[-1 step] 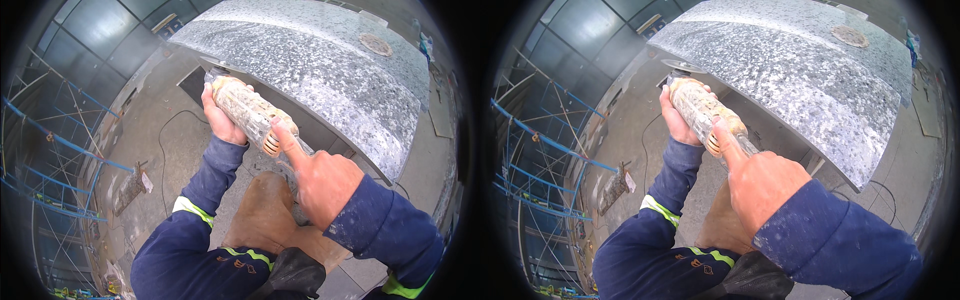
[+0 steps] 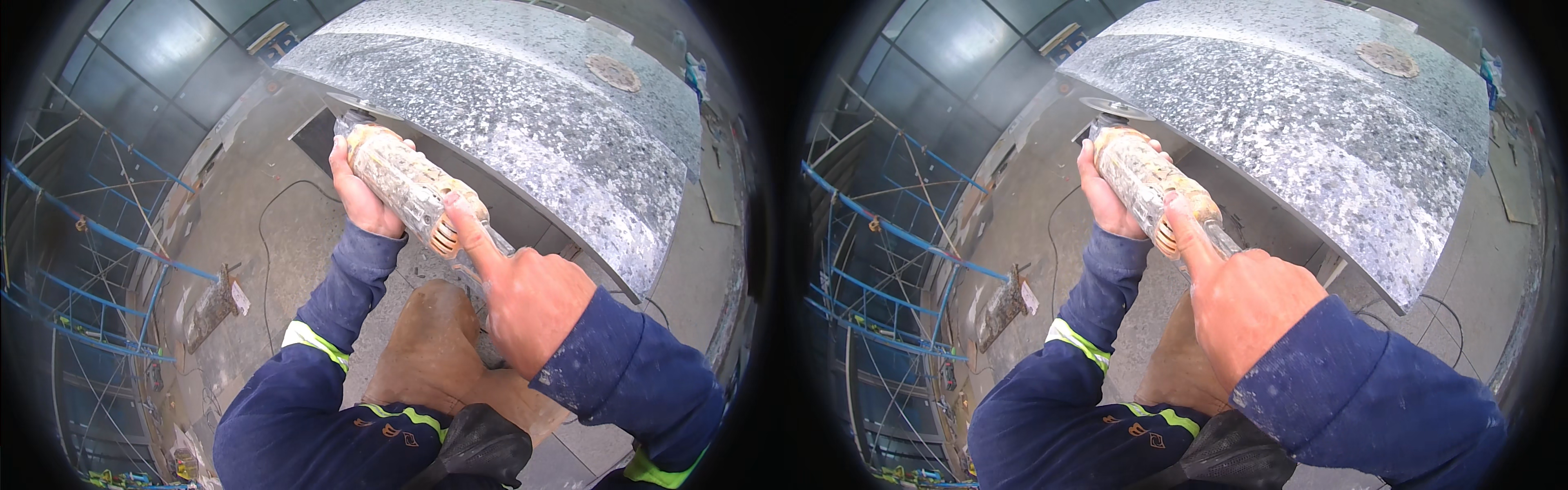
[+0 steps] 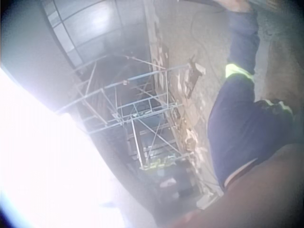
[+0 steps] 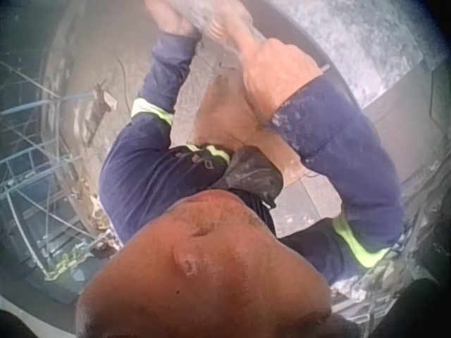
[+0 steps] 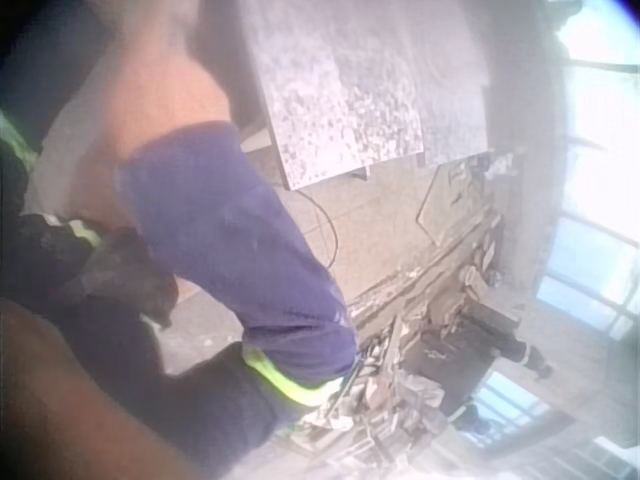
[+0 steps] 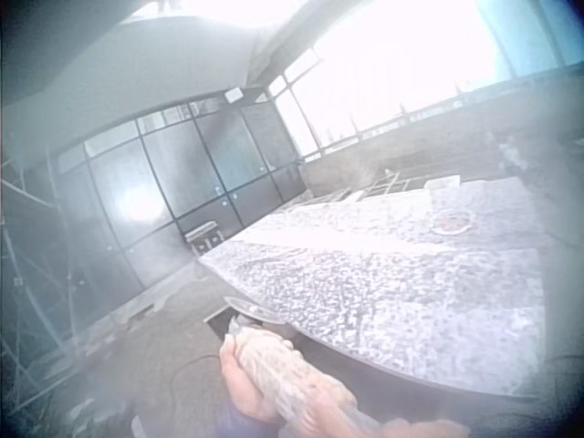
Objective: The person uses an angle grinder to smooth the edge of a large granite slab. They hold the tool with both hands and move it along the edge, generating dust. The person briefly pauses to reposition the slab before continuing the grinding process.
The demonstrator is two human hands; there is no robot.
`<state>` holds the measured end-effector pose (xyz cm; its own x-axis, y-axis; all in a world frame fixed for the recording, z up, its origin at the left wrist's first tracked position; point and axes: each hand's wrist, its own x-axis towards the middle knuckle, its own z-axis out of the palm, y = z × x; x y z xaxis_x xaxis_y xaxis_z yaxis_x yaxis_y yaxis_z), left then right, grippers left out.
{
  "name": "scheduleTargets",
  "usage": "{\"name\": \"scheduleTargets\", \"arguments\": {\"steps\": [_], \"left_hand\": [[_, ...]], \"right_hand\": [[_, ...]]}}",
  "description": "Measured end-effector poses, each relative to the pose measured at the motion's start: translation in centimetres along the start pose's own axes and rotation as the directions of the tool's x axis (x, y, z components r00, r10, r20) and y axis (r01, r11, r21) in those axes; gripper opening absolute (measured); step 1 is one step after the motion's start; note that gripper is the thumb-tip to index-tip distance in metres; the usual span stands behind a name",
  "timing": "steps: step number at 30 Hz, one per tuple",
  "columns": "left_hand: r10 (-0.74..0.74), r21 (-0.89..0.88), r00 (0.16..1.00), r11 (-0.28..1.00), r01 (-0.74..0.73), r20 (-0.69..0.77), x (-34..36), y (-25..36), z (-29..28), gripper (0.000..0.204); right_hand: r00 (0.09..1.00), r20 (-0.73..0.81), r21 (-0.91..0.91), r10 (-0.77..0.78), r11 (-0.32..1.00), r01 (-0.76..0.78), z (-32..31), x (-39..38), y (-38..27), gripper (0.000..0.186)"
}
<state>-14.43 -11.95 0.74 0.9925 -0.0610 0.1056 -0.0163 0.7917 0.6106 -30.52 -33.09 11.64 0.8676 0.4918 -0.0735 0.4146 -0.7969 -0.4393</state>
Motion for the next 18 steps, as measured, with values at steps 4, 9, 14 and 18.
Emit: {"name": "scheduleTargets", "arguments": {"steps": [4,9,14,18], "left_hand": [[0.012,0.012,1.0,1.0,-0.012,-0.02,-0.6,0.1,0.6,0.067],[0.013,0.016,1.0,1.0,-0.013,-0.002,-0.4,-0.2,0.7,0.067],[0.082,0.096,0.997,0.992,-0.082,0.003,-0.2,3.1,-1.2,0.066],[0.006,0.018,0.997,1.0,-0.007,0.071,1.7,0.3,-0.8,0.065]], "right_hand": [[0.999,0.028,-0.012,0.024,1.0,-0.023,0.1,-0.1,0.2,0.091],[0.998,0.046,-0.032,0.035,0.999,-0.033,-0.1,0.0,0.1,0.089],[0.998,-0.017,-0.081,-0.054,0.995,0.052,0.0,2.5,-1.4,0.088],[0.994,-0.093,0.03,-0.055,0.998,0.058,1.7,2.4,1.4,0.087]]}}
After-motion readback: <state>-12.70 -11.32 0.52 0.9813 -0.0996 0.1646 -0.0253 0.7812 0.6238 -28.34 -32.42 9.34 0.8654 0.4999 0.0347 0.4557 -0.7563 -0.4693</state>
